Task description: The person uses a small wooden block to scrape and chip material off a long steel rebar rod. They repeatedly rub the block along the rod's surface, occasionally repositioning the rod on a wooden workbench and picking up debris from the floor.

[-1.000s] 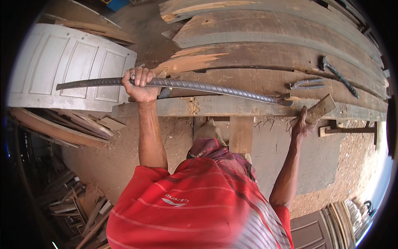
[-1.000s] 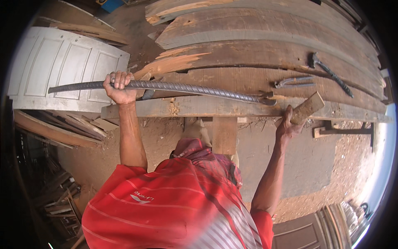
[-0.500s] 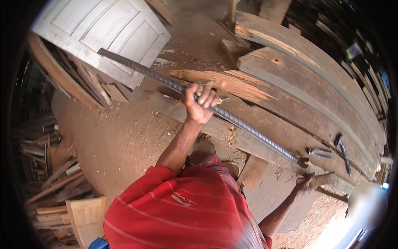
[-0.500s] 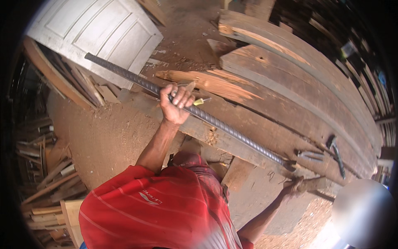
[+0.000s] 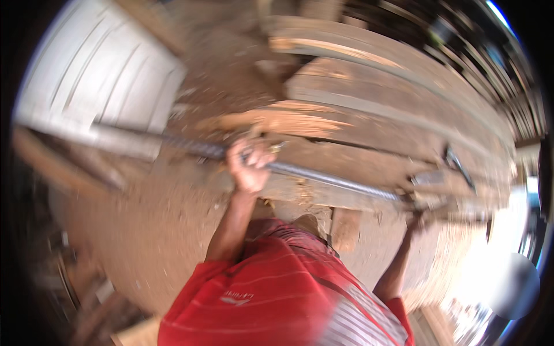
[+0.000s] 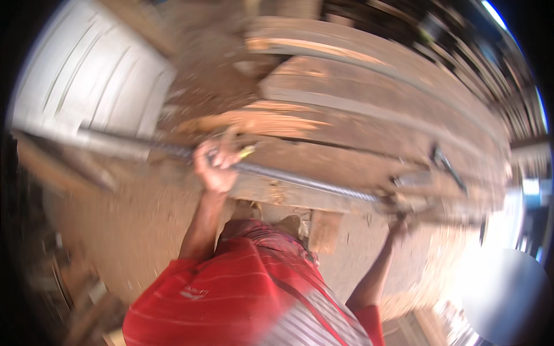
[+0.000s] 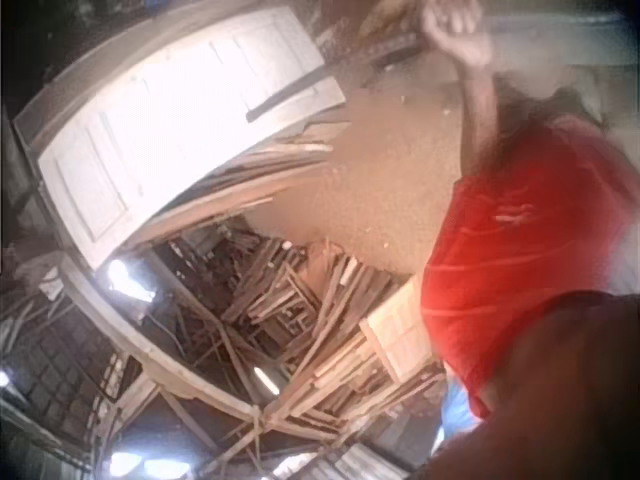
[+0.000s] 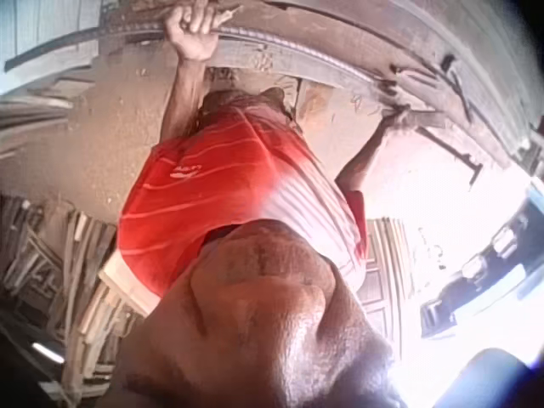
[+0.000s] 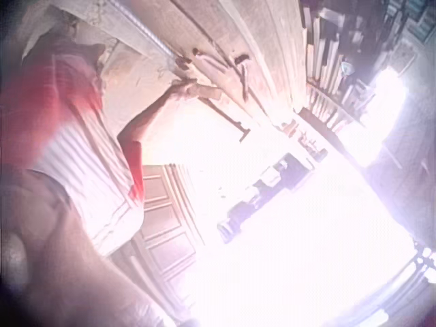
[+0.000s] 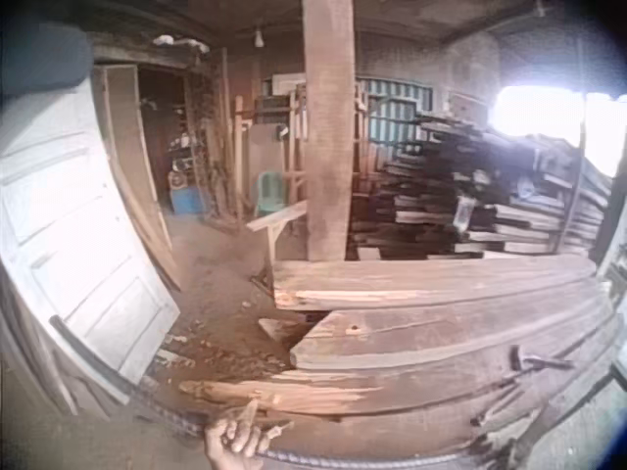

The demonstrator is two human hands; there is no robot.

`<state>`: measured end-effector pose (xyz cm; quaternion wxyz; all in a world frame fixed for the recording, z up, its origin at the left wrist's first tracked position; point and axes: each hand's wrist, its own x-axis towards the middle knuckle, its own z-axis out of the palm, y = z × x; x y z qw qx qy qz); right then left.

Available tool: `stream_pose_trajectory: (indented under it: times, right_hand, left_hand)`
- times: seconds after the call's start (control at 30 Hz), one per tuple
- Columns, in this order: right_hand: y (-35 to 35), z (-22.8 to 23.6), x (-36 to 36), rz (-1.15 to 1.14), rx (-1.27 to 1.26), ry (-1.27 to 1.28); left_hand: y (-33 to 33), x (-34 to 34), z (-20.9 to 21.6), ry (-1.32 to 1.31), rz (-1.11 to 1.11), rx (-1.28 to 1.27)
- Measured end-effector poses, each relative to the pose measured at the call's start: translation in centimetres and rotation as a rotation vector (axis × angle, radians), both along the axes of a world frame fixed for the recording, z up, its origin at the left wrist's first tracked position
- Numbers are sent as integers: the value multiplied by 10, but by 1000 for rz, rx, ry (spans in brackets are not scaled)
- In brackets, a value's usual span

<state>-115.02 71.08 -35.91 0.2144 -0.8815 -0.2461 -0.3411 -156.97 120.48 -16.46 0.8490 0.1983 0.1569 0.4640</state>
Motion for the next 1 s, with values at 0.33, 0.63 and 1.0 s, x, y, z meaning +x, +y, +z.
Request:
stream_pose_trajectory:
  times: [0.33,0.63,1.0]
  right_hand:
    - [105,140,-95,-168,777,640]
    - [105,146,-105,-221,782,666]
    - [106,151,-106,-208,801,639]
  left_hand:
    - [6,-8,-11,41,-42,55]
    - [7,-11,-5,100,-48,88]
    - [18,-14,-12,36,-152,125]
